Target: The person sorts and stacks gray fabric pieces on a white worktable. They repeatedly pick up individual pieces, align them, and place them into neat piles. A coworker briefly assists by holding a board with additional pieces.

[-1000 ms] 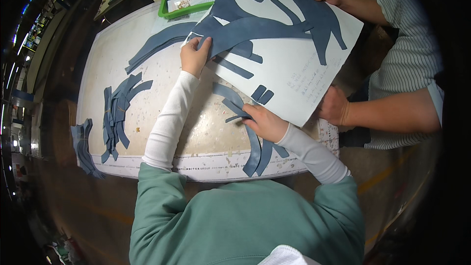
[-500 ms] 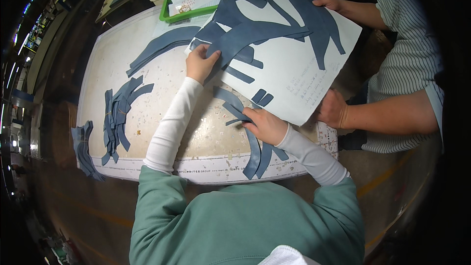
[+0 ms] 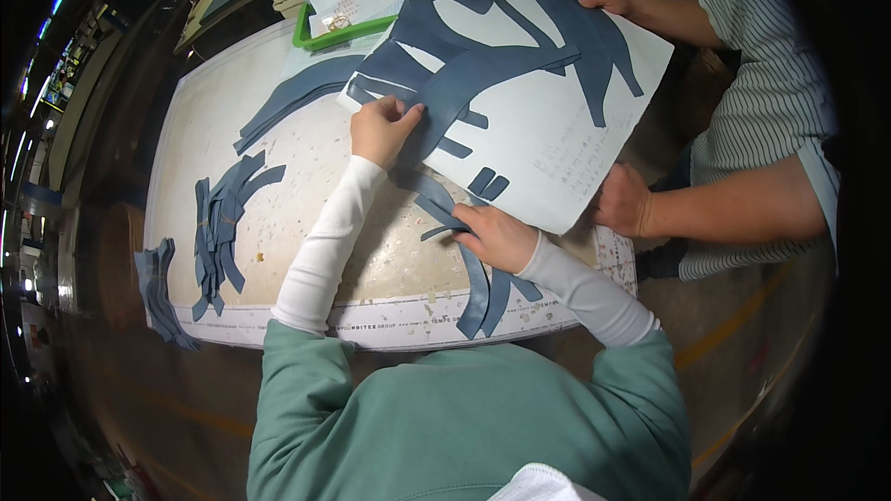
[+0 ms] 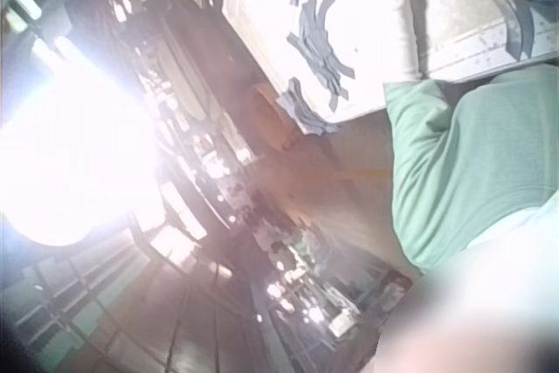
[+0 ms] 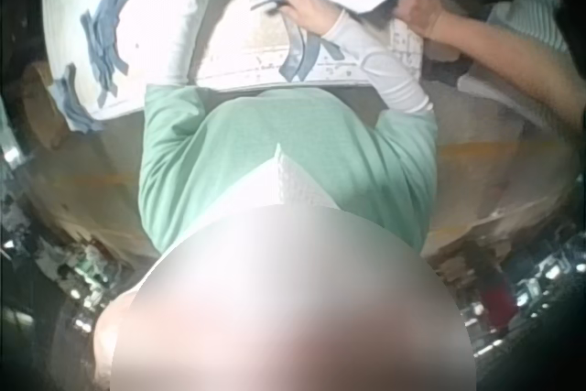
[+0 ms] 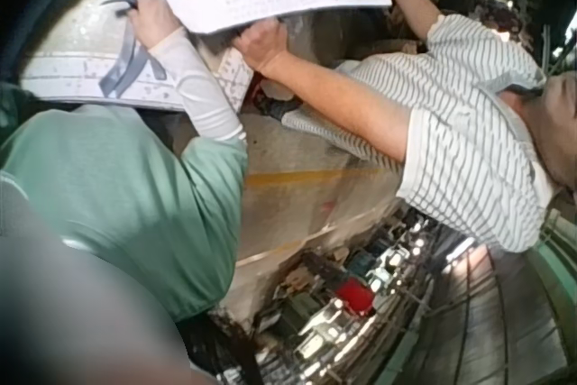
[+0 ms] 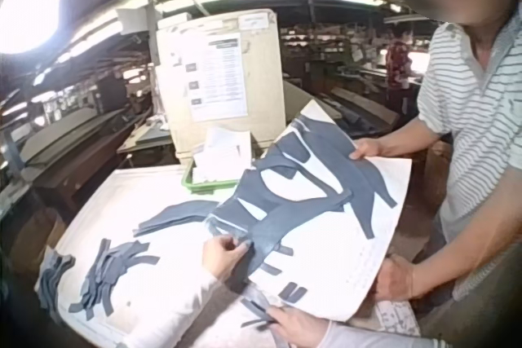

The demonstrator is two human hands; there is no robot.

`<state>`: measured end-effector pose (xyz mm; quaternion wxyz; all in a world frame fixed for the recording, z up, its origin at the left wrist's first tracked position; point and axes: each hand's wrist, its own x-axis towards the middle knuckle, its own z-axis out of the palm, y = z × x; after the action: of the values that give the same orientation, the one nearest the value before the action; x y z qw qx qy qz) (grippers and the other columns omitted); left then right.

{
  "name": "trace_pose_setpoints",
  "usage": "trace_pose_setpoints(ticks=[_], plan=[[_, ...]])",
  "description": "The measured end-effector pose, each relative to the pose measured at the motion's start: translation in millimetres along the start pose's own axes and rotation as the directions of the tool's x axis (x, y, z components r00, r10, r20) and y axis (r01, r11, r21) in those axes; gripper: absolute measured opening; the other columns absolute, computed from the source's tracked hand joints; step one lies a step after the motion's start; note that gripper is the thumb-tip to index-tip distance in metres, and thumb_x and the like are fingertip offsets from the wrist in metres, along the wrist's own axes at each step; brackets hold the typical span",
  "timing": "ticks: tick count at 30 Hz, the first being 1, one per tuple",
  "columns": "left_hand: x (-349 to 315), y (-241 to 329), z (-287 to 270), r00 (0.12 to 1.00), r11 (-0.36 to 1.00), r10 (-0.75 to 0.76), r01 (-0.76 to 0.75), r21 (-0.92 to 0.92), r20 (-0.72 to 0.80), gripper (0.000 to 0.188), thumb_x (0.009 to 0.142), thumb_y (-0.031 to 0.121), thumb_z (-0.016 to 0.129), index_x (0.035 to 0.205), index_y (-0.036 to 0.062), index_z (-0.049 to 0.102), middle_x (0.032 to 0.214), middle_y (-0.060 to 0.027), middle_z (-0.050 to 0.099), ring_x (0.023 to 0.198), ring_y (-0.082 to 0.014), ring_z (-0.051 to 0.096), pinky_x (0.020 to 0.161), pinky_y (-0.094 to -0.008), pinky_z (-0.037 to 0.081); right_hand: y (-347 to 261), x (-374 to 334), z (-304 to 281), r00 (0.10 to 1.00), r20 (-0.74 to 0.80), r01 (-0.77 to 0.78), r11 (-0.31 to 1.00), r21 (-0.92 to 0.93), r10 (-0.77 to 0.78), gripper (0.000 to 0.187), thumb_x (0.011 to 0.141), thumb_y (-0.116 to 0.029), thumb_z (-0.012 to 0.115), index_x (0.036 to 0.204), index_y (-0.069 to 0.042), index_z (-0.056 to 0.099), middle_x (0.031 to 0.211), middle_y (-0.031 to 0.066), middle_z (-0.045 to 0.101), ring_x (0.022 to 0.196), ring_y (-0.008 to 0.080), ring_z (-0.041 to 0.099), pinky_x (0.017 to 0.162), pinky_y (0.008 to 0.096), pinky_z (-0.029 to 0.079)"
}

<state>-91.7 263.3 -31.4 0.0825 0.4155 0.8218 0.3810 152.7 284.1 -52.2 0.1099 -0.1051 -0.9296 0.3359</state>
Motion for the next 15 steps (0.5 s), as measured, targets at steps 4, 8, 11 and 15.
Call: trace_pose_setpoints(ticks=[4,8,11,15], plan=[[-12,18,-8,1.0,0.992,0.019,-0.02,0.125,0.01,0.037,0.076,0.04,0.073,0.073,0.0046,0.063,0.064,-0.0104,0.064,0.06,-0.0256,0.065,0.06,-0.0347,0.05,0,-1,0,1.0,-0.009,0.003,1.0,-0.021,-0.003,0.027,0.083,-0.014,0.066,0.102,-0.003,0.049,0.083,0.0196,0.063,0.081,0.0394,0.062,0.07,0.0442,0.047],[-18,27,-9,0.989,0.971,0.114,-0.091,0.219,-0.092,0.043,0.076,0.048,0.071,0.073,0.0059,0.062,0.065,-0.011,0.065,0.062,-0.0296,0.065,0.06,-0.0376,0.05,0,-1,1,1.0,-0.021,0.009,1.0,-0.028,-0.01,0.027,0.083,-0.015,0.066,0.101,-0.003,0.049,0.082,0.0196,0.063,0.08,0.0389,0.063,0.07,0.044,0.048],[-14,21,-18,0.974,0.93,0.161,-0.096,0.356,-0.157,0.048,0.077,0.055,0.068,0.073,0.0069,0.06,0.065,-0.0107,0.065,0.063,-0.0312,0.065,0.059,-0.0402,0.05,1,0,3,1.0,-0.005,0.003,0.999,-0.035,-0.003,0.027,0.084,-0.014,0.066,0.102,-0.003,0.05,0.082,0.0204,0.063,0.08,0.0388,0.063,0.07,0.0436,0.048],[-4,-10,-42,0.879,0.966,0.253,-0.209,0.151,-0.404,0.037,0.083,0.038,0.069,0.066,0.0069,0.058,0.057,-0.007,0.061,0.05,-0.0202,0.059,0.052,-0.0321,0.046,4,-1,7,1.0,-0.02,0.008,1.0,0.021,-0.007,0.028,0.084,-0.013,0.065,0.106,-0.003,0.051,0.085,0.0211,0.062,0.082,0.0386,0.062,0.072,0.0421,0.048]])
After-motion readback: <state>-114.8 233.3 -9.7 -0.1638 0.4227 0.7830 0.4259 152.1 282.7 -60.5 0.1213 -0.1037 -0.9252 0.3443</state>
